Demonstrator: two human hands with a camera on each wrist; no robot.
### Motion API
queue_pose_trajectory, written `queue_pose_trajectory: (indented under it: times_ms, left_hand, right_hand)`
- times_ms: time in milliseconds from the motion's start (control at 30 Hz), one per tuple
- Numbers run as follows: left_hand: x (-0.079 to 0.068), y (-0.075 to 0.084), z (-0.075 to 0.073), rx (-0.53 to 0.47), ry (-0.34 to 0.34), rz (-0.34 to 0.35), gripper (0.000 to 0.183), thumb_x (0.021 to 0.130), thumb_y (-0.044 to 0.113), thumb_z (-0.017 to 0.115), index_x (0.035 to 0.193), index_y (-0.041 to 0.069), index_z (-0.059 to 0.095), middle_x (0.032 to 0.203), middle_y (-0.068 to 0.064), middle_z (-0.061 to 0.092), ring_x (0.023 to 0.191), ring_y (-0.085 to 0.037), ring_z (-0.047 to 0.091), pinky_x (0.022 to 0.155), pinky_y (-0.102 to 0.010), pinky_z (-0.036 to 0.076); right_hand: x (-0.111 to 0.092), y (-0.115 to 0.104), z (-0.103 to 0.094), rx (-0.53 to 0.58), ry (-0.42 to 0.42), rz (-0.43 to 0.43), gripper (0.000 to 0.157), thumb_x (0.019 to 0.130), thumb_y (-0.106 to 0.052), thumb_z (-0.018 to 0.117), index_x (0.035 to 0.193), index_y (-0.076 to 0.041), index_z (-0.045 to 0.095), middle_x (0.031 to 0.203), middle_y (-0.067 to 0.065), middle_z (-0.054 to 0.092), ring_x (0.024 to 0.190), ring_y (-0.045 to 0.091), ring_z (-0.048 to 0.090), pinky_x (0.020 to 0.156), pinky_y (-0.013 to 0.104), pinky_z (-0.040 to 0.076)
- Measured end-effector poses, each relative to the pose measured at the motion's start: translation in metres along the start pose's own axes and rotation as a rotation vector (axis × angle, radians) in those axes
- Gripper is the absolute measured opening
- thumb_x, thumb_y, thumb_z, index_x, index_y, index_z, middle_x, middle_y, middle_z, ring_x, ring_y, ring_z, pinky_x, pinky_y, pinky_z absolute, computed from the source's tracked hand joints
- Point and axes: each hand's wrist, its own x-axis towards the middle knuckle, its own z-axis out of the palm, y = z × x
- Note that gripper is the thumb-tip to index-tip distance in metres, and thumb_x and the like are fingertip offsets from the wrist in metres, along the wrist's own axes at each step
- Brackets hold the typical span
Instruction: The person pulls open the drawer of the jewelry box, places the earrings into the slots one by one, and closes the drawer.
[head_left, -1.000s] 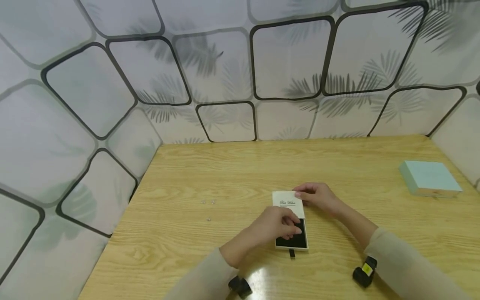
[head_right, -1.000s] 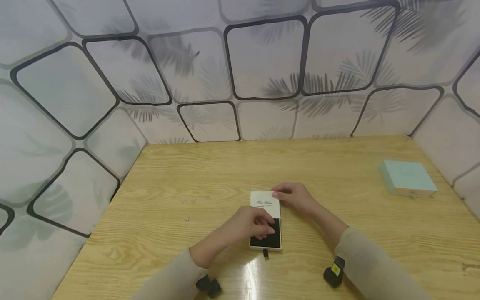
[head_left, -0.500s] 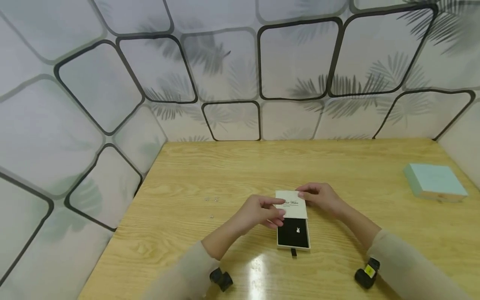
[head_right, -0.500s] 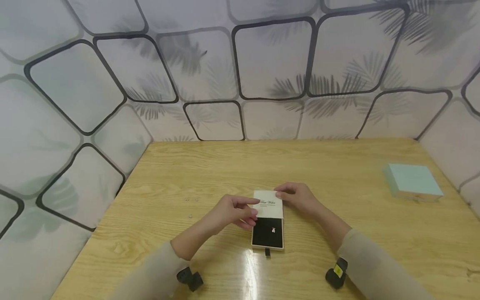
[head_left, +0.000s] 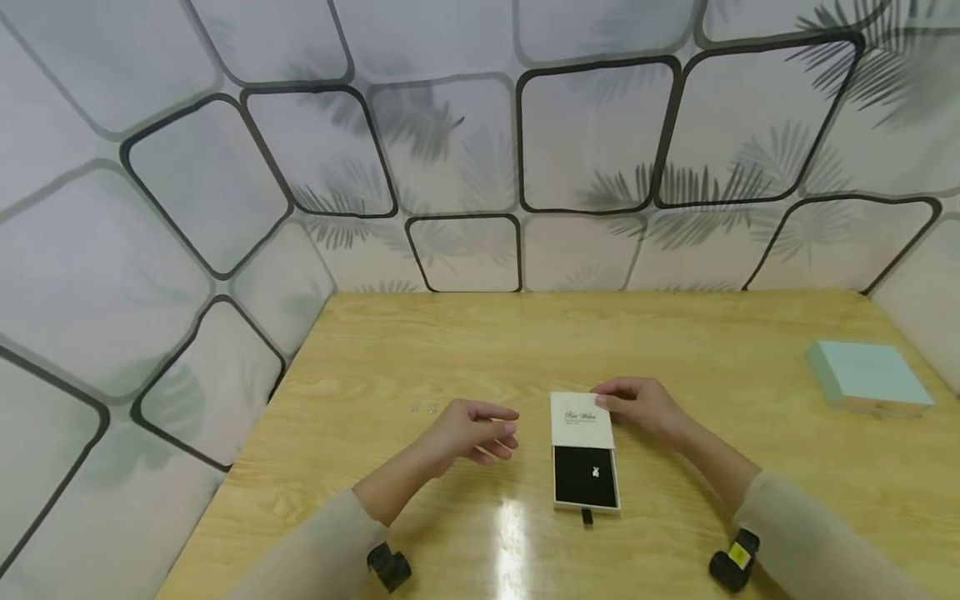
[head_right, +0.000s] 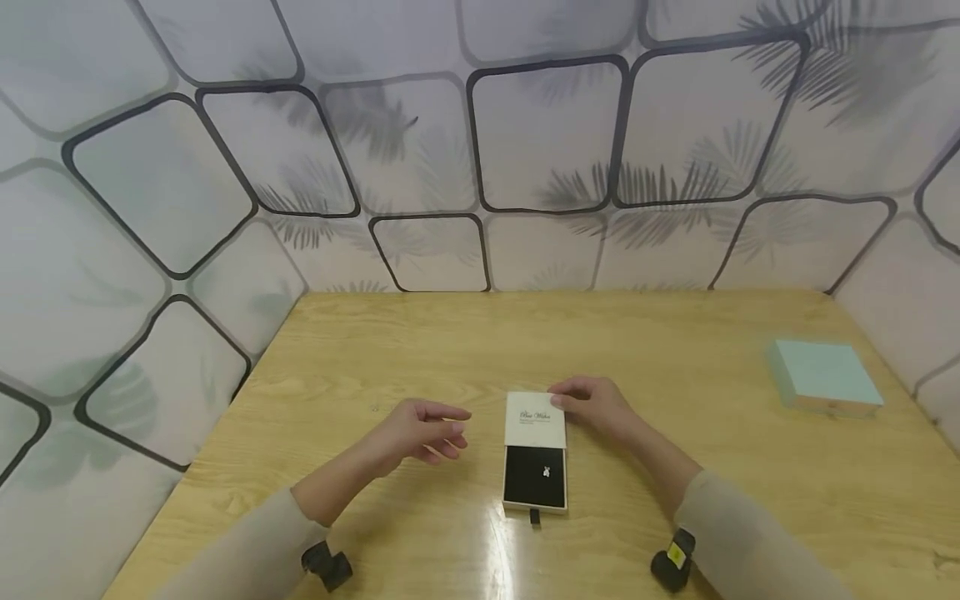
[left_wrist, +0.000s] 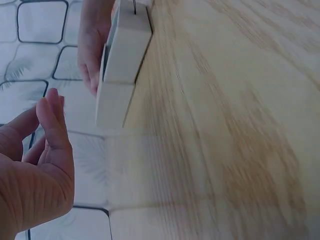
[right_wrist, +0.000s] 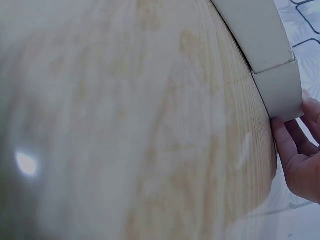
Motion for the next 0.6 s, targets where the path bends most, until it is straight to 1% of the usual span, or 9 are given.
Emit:
queue_pose_trajectory:
  times_ms: [133, 267, 400, 433, 500, 600]
  left_hand:
    - [-0.005, -0.007, -0.012, 0.013, 0.036, -0.005, 0.043, 0.09, 0.021, 0.065, 0.126, -0.002, 0.058, 0.086, -0.009, 0.072, 0.07, -0.012, 0.069, 0.065, -0.031, 0.058]
    - [-0.009, -0.01, -0.021, 0.052, 0.081, 0.049, 0.044, 0.09, 0.022, 0.066, 0.124, -0.005, 0.058, 0.087, -0.012, 0.072, 0.07, -0.015, 0.069, 0.067, -0.037, 0.058]
    - [-0.012, -0.012, -0.03, 0.114, 0.155, 0.093, 0.042, 0.09, 0.023, 0.065, 0.121, -0.006, 0.06, 0.085, -0.011, 0.071, 0.068, -0.017, 0.068, 0.068, -0.04, 0.058]
    - [-0.012, -0.012, -0.033, 0.125, 0.174, 0.096, 0.041, 0.091, 0.022, 0.064, 0.12, -0.006, 0.06, 0.082, -0.01, 0.071, 0.065, -0.016, 0.067, 0.067, -0.04, 0.058]
    - [-0.016, -0.007, -0.036, 0.13, 0.211, 0.088, 0.037, 0.091, 0.019, 0.064, 0.117, -0.007, 0.061, 0.076, -0.006, 0.068, 0.06, -0.013, 0.063, 0.065, -0.038, 0.057]
    - [-0.018, -0.009, -0.044, 0.104, 0.247, 0.071, 0.035, 0.091, 0.017, 0.063, 0.115, -0.008, 0.062, 0.068, -0.001, 0.062, 0.055, -0.009, 0.054, 0.057, -0.028, 0.052]
  right_hand:
    - [-0.002, 0.002, 0.0, 0.005, 0.0, -0.003, 0.038, 0.09, -0.026, 0.066, 0.113, 0.004, 0.064, 0.108, 0.014, 0.065, 0.092, 0.011, 0.061, 0.077, 0.023, 0.055]
    - [-0.002, 0.002, 0.0, 0.018, 0.006, -0.01, 0.037, 0.09, -0.026, 0.066, 0.112, 0.004, 0.064, 0.108, 0.015, 0.065, 0.091, 0.011, 0.062, 0.077, 0.023, 0.055]
    - [-0.001, 0.003, 0.001, 0.032, 0.0, -0.006, 0.037, 0.088, -0.026, 0.068, 0.112, 0.003, 0.065, 0.107, 0.014, 0.066, 0.091, 0.012, 0.062, 0.076, 0.024, 0.055]
    - [-0.001, 0.004, 0.001, 0.028, -0.002, -0.007, 0.037, 0.088, -0.027, 0.067, 0.112, 0.002, 0.065, 0.107, 0.014, 0.066, 0.091, 0.012, 0.062, 0.076, 0.024, 0.055]
    - [0.0, 0.005, 0.001, 0.021, -0.001, -0.011, 0.037, 0.089, -0.027, 0.067, 0.112, 0.002, 0.065, 0.107, 0.014, 0.066, 0.091, 0.013, 0.062, 0.076, 0.024, 0.055]
    - [0.0, 0.005, 0.002, 0.023, 0.005, -0.01, 0.037, 0.089, -0.027, 0.067, 0.112, 0.002, 0.065, 0.107, 0.014, 0.066, 0.092, 0.013, 0.062, 0.076, 0.024, 0.055]
